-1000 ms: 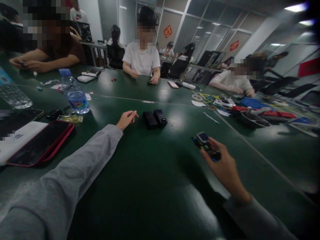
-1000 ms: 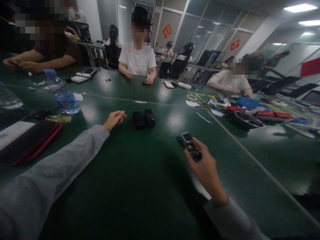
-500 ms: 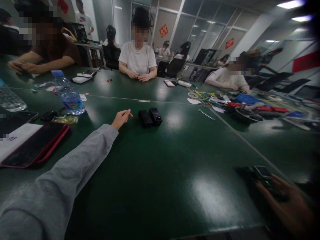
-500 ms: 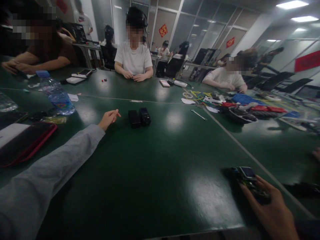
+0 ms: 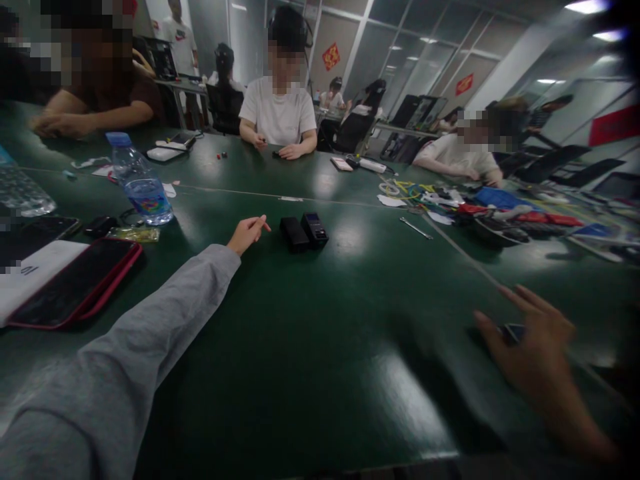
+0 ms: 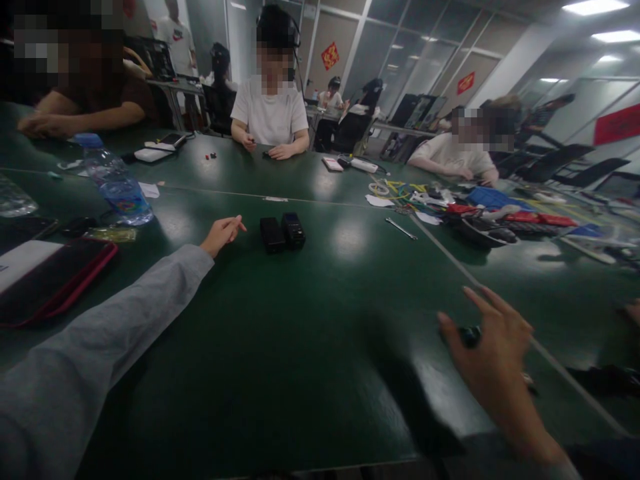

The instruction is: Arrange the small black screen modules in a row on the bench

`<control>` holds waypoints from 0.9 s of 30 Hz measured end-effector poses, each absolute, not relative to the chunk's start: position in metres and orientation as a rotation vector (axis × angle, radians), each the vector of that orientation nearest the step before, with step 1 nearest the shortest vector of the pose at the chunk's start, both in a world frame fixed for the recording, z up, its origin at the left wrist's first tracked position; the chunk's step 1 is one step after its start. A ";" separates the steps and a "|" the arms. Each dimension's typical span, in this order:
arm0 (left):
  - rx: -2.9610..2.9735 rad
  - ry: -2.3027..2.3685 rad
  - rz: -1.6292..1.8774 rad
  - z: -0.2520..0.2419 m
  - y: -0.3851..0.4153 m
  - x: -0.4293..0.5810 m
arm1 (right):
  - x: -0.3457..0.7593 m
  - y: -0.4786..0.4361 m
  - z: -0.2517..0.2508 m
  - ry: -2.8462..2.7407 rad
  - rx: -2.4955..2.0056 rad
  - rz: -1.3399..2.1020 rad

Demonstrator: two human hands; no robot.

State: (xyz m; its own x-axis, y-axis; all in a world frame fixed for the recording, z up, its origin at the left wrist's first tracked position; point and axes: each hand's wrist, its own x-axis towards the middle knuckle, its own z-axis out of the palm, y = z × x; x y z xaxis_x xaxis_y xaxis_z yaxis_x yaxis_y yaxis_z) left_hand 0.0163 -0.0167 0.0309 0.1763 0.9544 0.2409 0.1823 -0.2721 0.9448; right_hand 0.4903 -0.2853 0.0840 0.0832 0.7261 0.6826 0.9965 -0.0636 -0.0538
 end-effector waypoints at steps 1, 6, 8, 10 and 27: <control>1.625 1.106 1.178 0.031 -0.017 0.016 | 0.457 -0.273 0.087 -1.795 -1.734 -0.592; 1.609 1.104 1.168 0.031 -0.017 0.015 | 0.299 -0.203 0.071 -2.183 -1.359 -0.195; 1.594 1.111 1.169 0.031 -0.016 0.015 | 0.259 -0.173 0.058 -2.289 -1.274 -0.160; 1.588 1.110 1.183 0.030 -0.015 0.016 | 0.234 -0.148 0.049 -2.316 -1.252 -0.164; 1.571 1.086 1.152 0.028 -0.012 0.015 | 0.242 -0.124 0.031 -1.771 -1.484 0.217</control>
State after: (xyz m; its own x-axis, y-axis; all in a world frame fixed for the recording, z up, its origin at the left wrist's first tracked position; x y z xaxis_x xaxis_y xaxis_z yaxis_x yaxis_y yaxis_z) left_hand 0.0149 -0.0120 0.0282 0.1870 0.9614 0.2017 0.1448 -0.2301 0.9623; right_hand 0.2416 -0.1237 0.0313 0.0059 0.8890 0.4579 0.7519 0.2980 -0.5881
